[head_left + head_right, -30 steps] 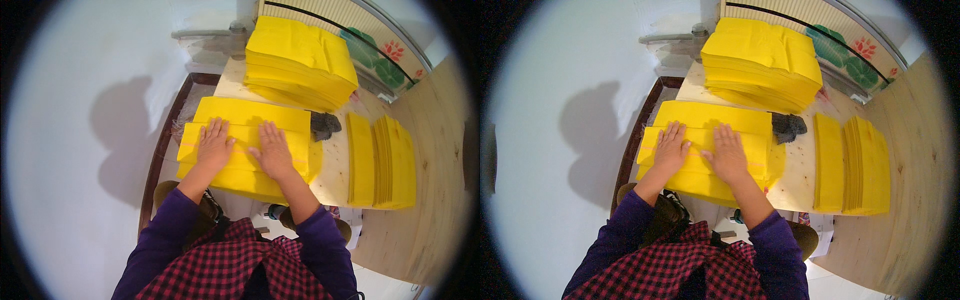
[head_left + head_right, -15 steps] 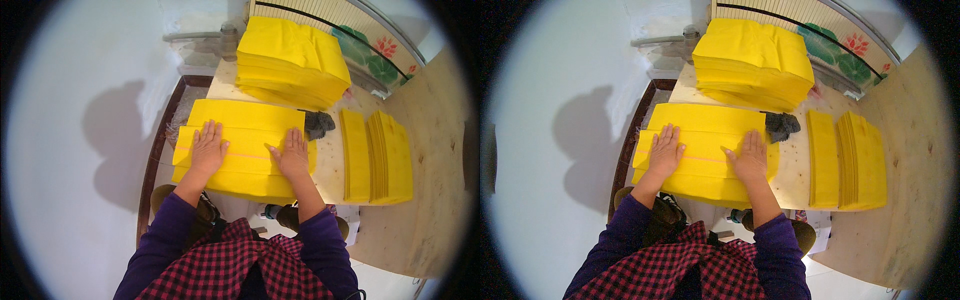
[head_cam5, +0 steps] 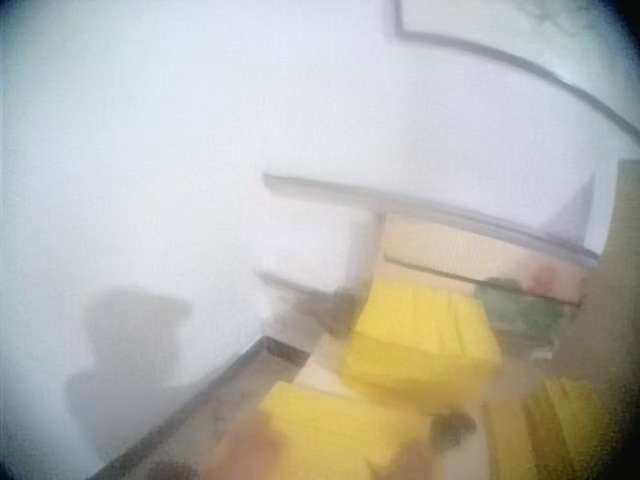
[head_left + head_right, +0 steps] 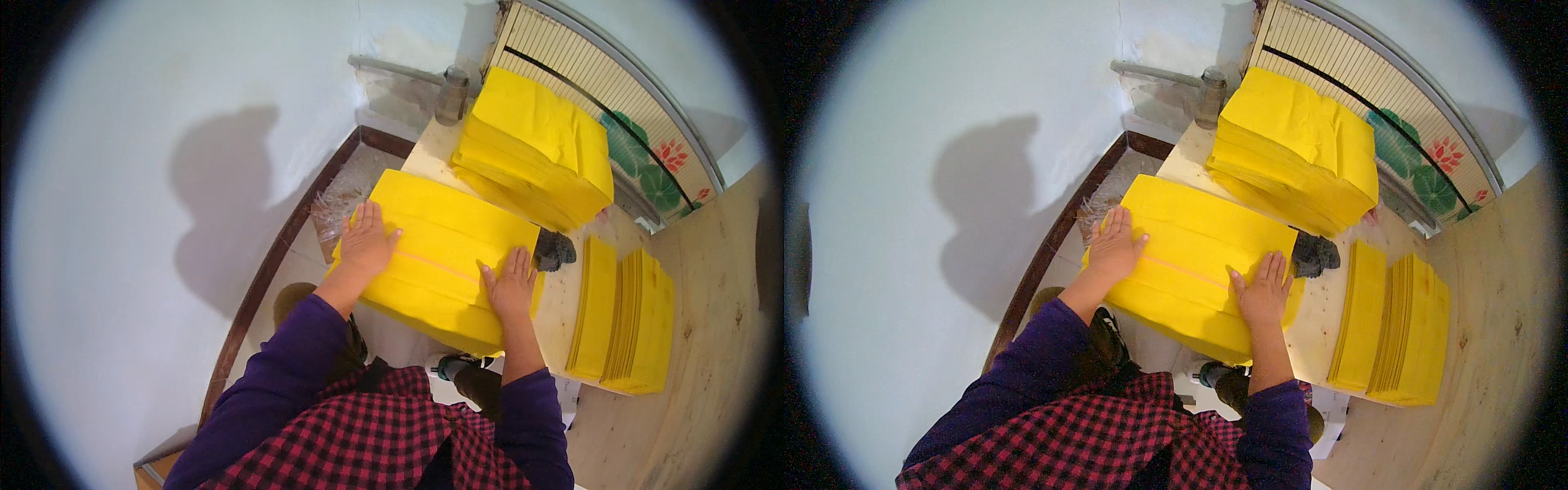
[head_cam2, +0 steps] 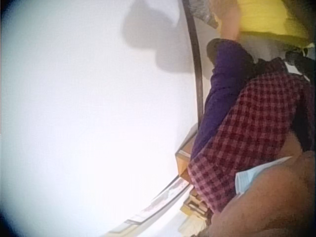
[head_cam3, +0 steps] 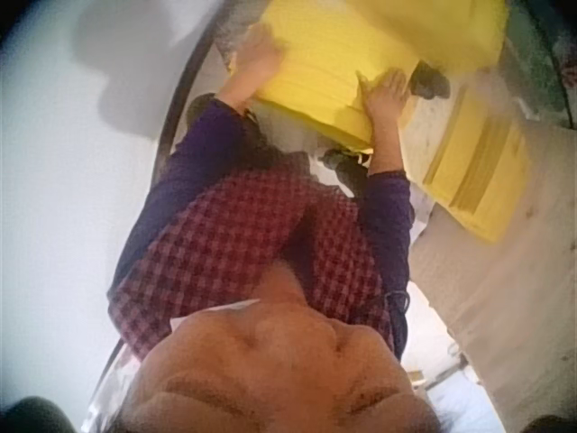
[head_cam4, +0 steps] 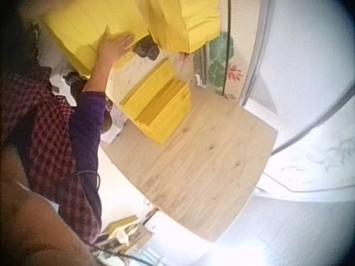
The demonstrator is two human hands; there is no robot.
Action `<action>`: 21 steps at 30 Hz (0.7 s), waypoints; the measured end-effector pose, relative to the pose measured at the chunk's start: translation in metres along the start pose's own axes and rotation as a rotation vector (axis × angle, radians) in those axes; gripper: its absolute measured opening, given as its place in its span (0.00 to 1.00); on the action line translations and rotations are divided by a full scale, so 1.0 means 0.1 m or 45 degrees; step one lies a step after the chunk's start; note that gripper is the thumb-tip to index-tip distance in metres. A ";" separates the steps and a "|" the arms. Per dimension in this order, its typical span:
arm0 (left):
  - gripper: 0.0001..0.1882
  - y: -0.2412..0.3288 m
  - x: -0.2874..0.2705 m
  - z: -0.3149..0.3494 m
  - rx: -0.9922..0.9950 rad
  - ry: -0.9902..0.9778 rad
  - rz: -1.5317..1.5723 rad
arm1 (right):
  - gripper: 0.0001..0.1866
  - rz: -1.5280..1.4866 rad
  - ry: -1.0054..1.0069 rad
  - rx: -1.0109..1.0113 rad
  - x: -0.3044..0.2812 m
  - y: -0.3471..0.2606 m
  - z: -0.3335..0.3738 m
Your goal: The person folds yellow fabric pieces on a table, aligning edges and pressing creases. They handle the fabric by hand, stacking folded pieces and occasionally wiping the surface with a dark cloth.
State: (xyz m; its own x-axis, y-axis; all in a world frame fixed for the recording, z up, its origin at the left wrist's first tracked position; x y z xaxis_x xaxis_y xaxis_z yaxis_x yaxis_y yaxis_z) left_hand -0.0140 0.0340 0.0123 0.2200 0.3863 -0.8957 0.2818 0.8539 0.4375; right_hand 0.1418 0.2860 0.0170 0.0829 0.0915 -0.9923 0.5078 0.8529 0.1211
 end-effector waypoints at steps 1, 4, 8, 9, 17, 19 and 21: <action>0.38 -0.04 -0.02 0.01 -0.028 0.003 0.015 | 0.48 -0.005 0.006 0.001 0.00 0.00 0.00; 0.38 -0.11 -0.09 0.02 -0.091 -0.029 0.033 | 0.48 -0.019 0.011 0.005 0.01 -0.01 0.02; 0.38 -0.17 -0.23 -0.04 -0.163 -0.135 -0.066 | 0.45 0.006 0.040 -0.025 -0.07 0.02 0.02; 0.37 -0.14 -0.29 -0.04 -0.095 -0.042 -0.086 | 0.44 0.027 0.038 -0.031 -0.10 0.03 0.02; 0.33 0.96 0.03 0.01 0.475 -0.089 0.149 | 0.36 -0.307 0.109 -0.404 -0.31 -0.77 -0.17; 0.34 1.14 0.21 0.05 0.498 -0.266 0.450 | 0.34 -0.239 0.077 -0.459 -0.26 -0.91 -0.14; 0.35 1.07 0.30 0.11 0.492 -0.234 0.257 | 0.33 -0.066 0.063 -0.453 -0.16 -0.91 -0.01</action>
Point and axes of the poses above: each hand's wrist, its own z-axis away from the middle knuckle, its own x-axis out of the palm, y = z × x, the point moved 4 cm from there along -z, towards the middle knuckle, and after that the axes turned 12 degrees about z, right-handed, at the moved point
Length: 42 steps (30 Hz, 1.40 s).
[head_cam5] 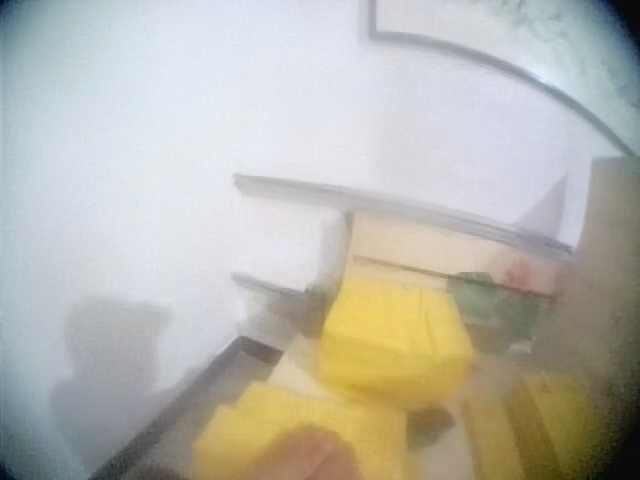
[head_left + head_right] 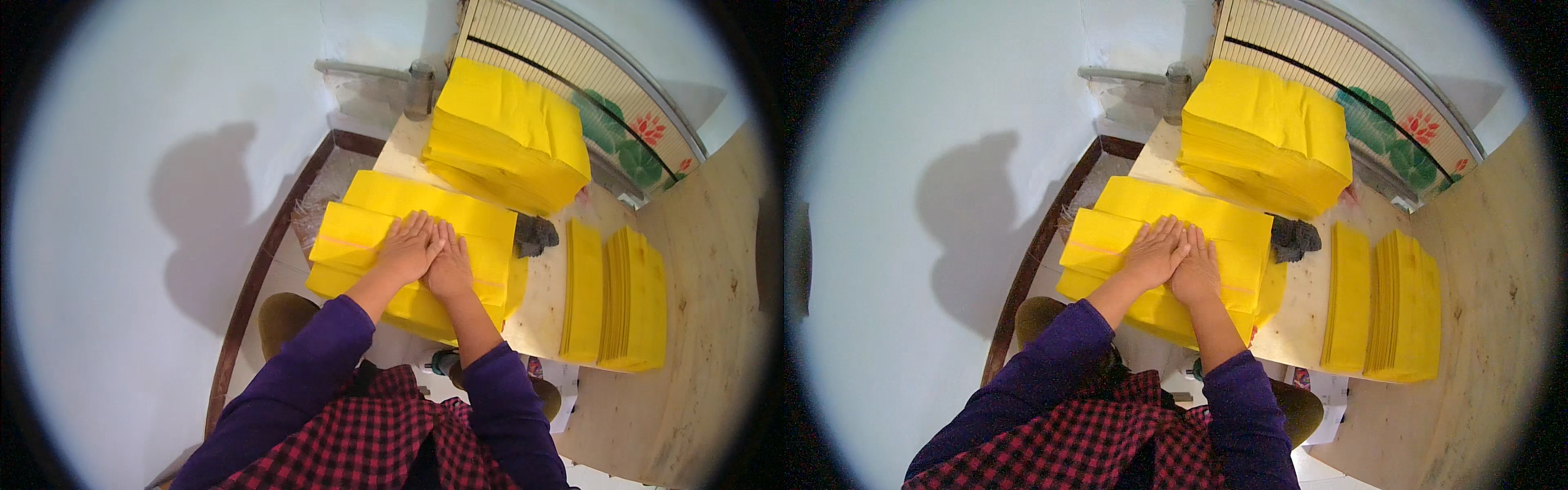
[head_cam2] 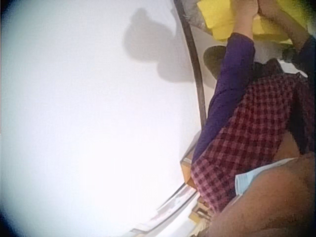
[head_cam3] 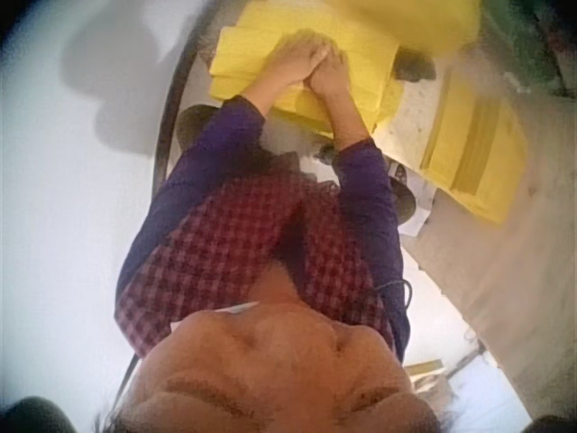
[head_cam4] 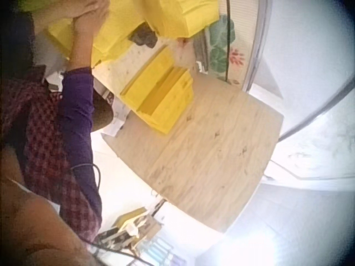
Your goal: The person folds yellow fabric pieces on a table, aligning edges and pressing creases. They handle the fabric by hand, stacking folded pieces and occasionally wiping the surface with a dark cloth.
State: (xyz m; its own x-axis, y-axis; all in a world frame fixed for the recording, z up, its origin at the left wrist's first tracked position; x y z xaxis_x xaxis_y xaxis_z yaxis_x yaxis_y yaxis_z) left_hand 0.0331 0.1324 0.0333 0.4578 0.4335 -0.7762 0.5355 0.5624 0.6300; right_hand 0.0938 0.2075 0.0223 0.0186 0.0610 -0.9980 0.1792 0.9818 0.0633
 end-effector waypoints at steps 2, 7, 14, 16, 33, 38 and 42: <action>0.35 -0.11 0.03 0.06 -0.028 0.024 -0.144 | 0.36 -0.024 -0.065 0.110 0.07 0.07 0.02; 0.36 -0.42 -0.13 0.10 -0.128 0.142 -0.314 | 0.40 -0.014 -0.020 0.253 0.09 0.45 0.17; 0.36 -0.91 -0.42 0.19 -0.391 0.205 -0.393 | 0.43 -0.065 0.047 0.411 0.15 0.89 0.45; 0.36 -1.04 -0.53 0.26 -0.481 0.224 -0.346 | 0.43 -0.014 0.004 0.414 0.19 0.91 0.46; 0.28 -1.21 -0.97 1.38 -0.187 0.794 0.059 | 0.20 -0.098 -0.104 0.012 -0.24 1.23 -0.23; 0.23 -0.98 -0.82 1.56 0.032 0.866 0.350 | 0.21 -0.160 -0.350 -0.048 -0.24 1.28 -0.37; 0.18 -0.86 -0.62 1.63 -0.005 0.778 0.997 | 0.21 -0.251 -0.465 -0.116 -0.42 1.26 -0.39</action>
Point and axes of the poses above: each hand's wrist, its own z-axis away from the middle knuckle, its own x-axis out of the palm, y = z × x, the point moved 4 cm from there along -z, towards the middle knuckle, and after that the axes turned 12 degrees about z, right-handed, at the moved point
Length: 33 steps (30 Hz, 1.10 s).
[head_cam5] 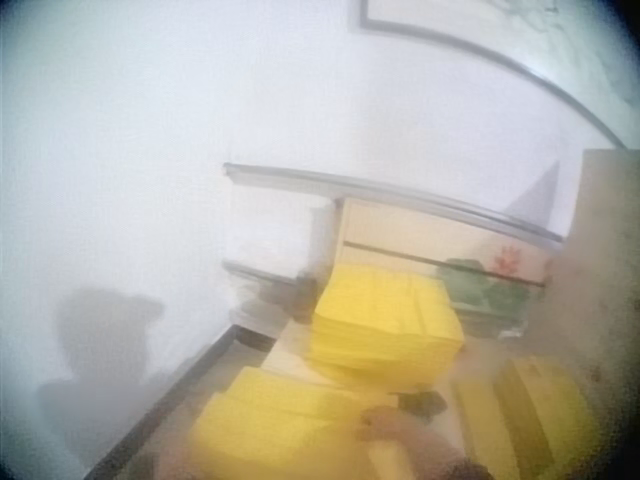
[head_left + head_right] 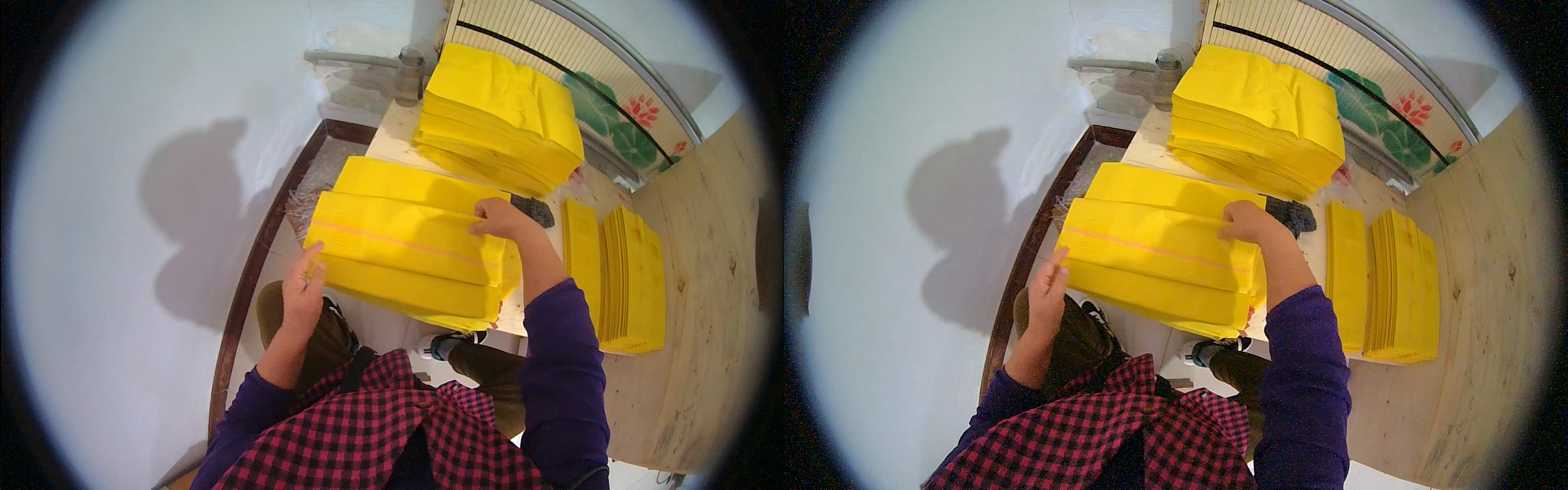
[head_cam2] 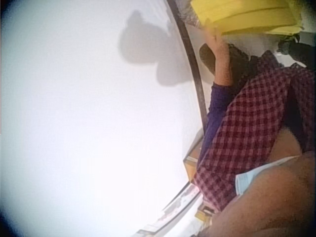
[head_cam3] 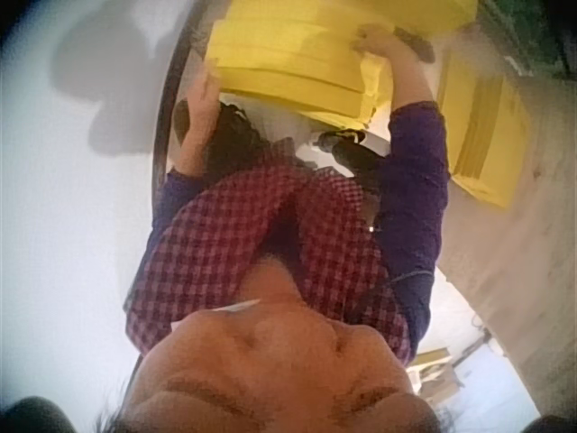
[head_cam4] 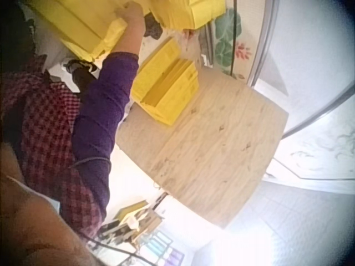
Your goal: The person folds yellow fabric pieces on a table, aligning edges and pressing creases. They handle the fabric by hand, stacking folded pieces and occasionally wiping the surface with a dark cloth.
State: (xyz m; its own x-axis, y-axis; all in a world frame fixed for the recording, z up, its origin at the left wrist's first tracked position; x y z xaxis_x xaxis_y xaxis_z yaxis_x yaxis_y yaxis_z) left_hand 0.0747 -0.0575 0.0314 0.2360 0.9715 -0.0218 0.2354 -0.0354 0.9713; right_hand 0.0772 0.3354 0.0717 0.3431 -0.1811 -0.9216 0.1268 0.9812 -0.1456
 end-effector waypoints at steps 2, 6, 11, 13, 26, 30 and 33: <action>0.16 -0.07 0.16 0.12 -0.371 -0.046 0.427 | 0.21 -0.029 -0.084 -0.028 -0.12 -0.07 0.07; 0.15 -0.08 0.62 0.40 -0.915 -0.161 1.063 | 0.22 0.023 -0.192 -0.051 -0.37 -0.24 0.25; 0.29 0.02 1.08 0.58 -1.299 -0.264 1.465 | 0.19 -0.233 -0.028 -0.099 -0.60 -0.42 0.67; 0.34 0.07 1.22 0.59 -1.321 -0.301 1.643 | 0.19 -0.335 -0.044 -0.065 -0.63 -0.35 0.91; 0.24 0.38 1.83 0.28 -1.103 -0.220 1.591 | 0.14 -1.169 0.269 0.224 0.65 -0.14 2.94; 0.22 0.62 2.26 0.32 -1.122 -0.341 1.403 | 0.11 -1.468 0.507 0.483 1.04 0.05 3.31; 0.21 0.70 2.77 0.26 -1.110 -0.454 1.333 | 0.07 -1.740 0.685 0.562 1.26 0.30 3.53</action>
Point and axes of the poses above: each hand's wrist, its own z-axis away from the middle knuckle, its own x-axis out of the palm, y = z × x, the point moved 4 cm from there along -z, towards the middle knuckle, and after that the axes turned 12 degrees about z, right-handed, at the moved point
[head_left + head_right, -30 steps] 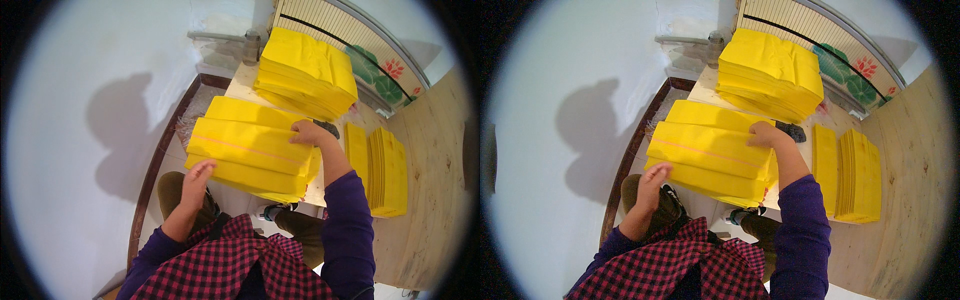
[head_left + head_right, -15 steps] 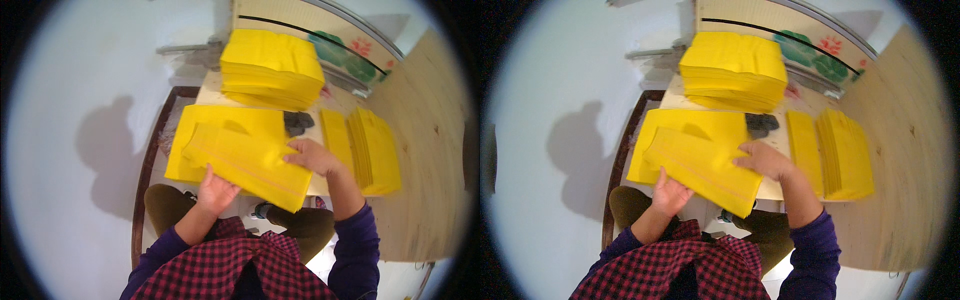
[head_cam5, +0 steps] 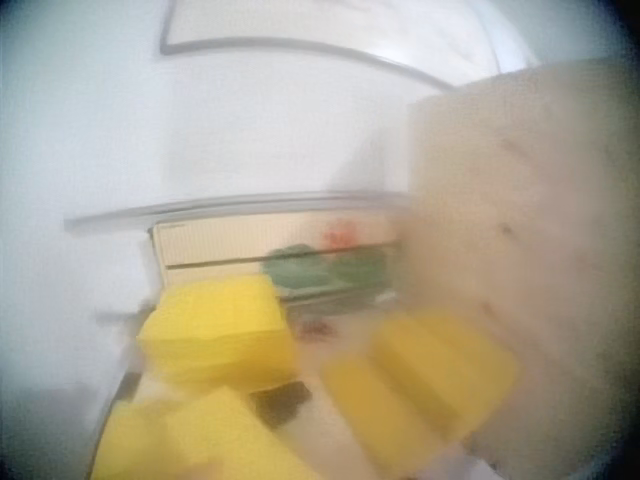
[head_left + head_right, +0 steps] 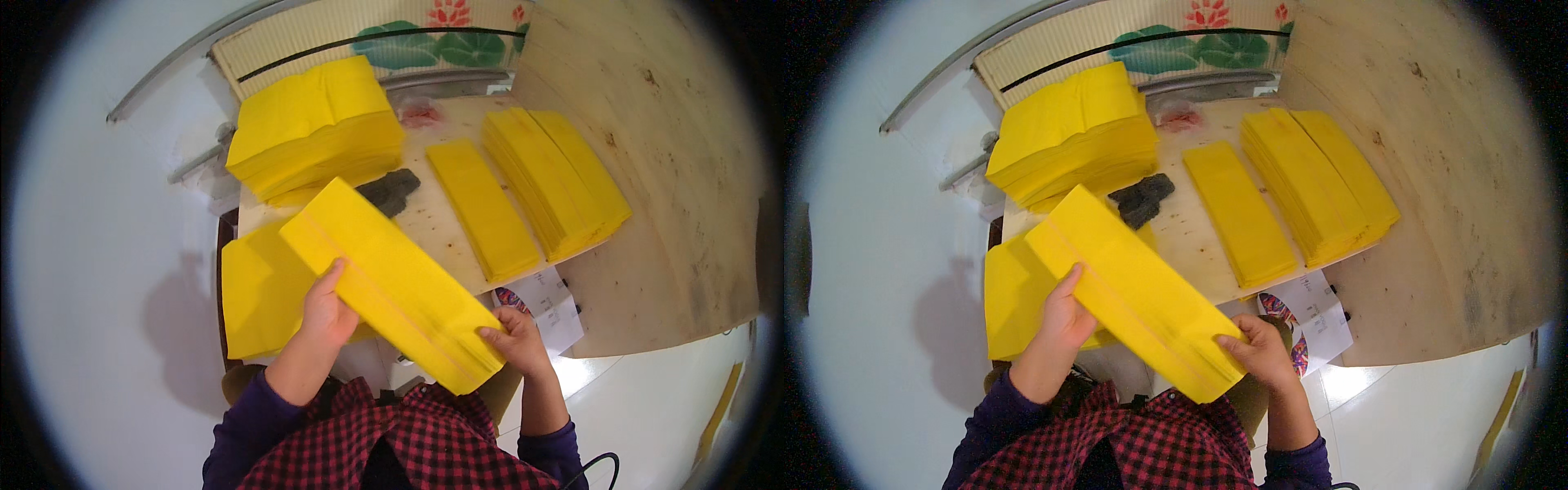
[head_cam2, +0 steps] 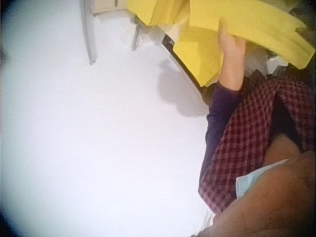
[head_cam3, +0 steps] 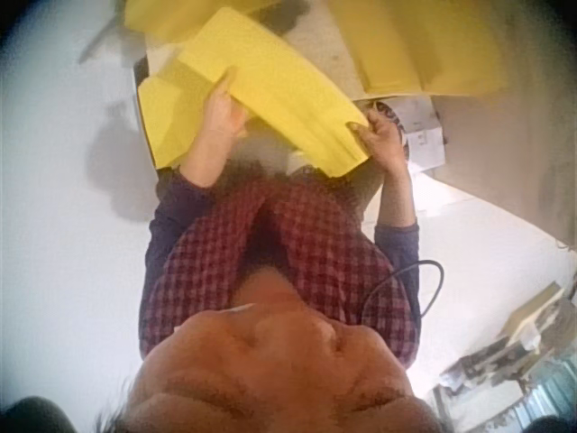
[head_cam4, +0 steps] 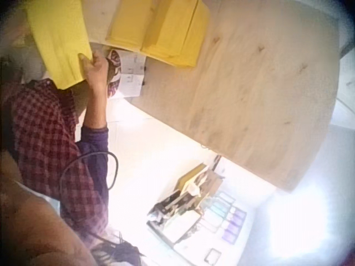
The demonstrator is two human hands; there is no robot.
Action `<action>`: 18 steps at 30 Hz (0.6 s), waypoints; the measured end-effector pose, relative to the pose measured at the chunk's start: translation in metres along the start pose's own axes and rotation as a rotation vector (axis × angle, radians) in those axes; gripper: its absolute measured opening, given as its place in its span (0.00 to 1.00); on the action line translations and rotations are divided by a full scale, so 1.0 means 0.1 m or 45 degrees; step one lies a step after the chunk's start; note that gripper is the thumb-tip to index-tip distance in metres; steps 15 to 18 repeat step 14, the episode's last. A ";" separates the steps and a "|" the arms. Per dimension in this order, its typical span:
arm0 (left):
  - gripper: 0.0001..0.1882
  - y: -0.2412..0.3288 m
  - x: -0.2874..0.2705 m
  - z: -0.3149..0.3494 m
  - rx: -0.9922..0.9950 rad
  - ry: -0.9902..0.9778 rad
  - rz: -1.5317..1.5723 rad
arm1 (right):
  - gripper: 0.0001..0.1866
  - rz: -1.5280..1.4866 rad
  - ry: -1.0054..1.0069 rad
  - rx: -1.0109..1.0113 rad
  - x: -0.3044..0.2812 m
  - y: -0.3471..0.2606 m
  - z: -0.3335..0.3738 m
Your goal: The person folds yellow fabric pieces on a table, aligning edges and pressing creases. They handle the fabric by hand, stacking folded pieces and occasionally wiping the surface with a dark cloth.
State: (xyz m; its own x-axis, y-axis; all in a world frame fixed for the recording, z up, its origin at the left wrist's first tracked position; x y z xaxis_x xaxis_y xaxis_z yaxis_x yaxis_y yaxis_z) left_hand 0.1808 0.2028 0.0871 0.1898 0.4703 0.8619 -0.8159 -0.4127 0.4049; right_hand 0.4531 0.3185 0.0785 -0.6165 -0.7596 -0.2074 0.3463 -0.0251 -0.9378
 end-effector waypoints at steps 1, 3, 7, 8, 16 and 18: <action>0.21 -0.09 0.11 -0.14 -0.003 -0.020 -0.022 | 0.07 -0.017 0.106 -0.002 -0.11 0.06 -0.02; 0.19 -0.30 0.31 -0.44 -0.111 -0.056 -0.005 | 0.07 -0.126 0.288 -0.009 -0.28 0.17 -0.08; 0.19 -0.66 0.61 -1.09 -0.226 0.027 -0.068 | 0.11 -0.276 0.553 -0.090 -0.59 0.23 -0.21; 0.19 -0.73 0.68 -1.25 -0.246 0.024 -0.126 | 0.13 -0.310 0.588 -0.072 -0.66 0.24 -0.25; 0.19 -1.16 0.90 -2.19 -0.396 0.004 -0.253 | 0.18 -0.170 0.911 -0.016 -0.93 0.41 -0.67; 0.19 -1.16 0.90 -2.19 -0.396 0.004 -0.253 | 0.18 -0.170 0.911 -0.016 -0.93 0.41 -0.67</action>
Point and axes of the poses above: each hand's wrist, its own z-axis away from the middle knuckle, its own x-axis out of the palm, y = z × x, the point moved 4 cm from there along -z, towards the middle knuckle, and after that the axes turned 12 degrees about z, right-handed, at the moved point
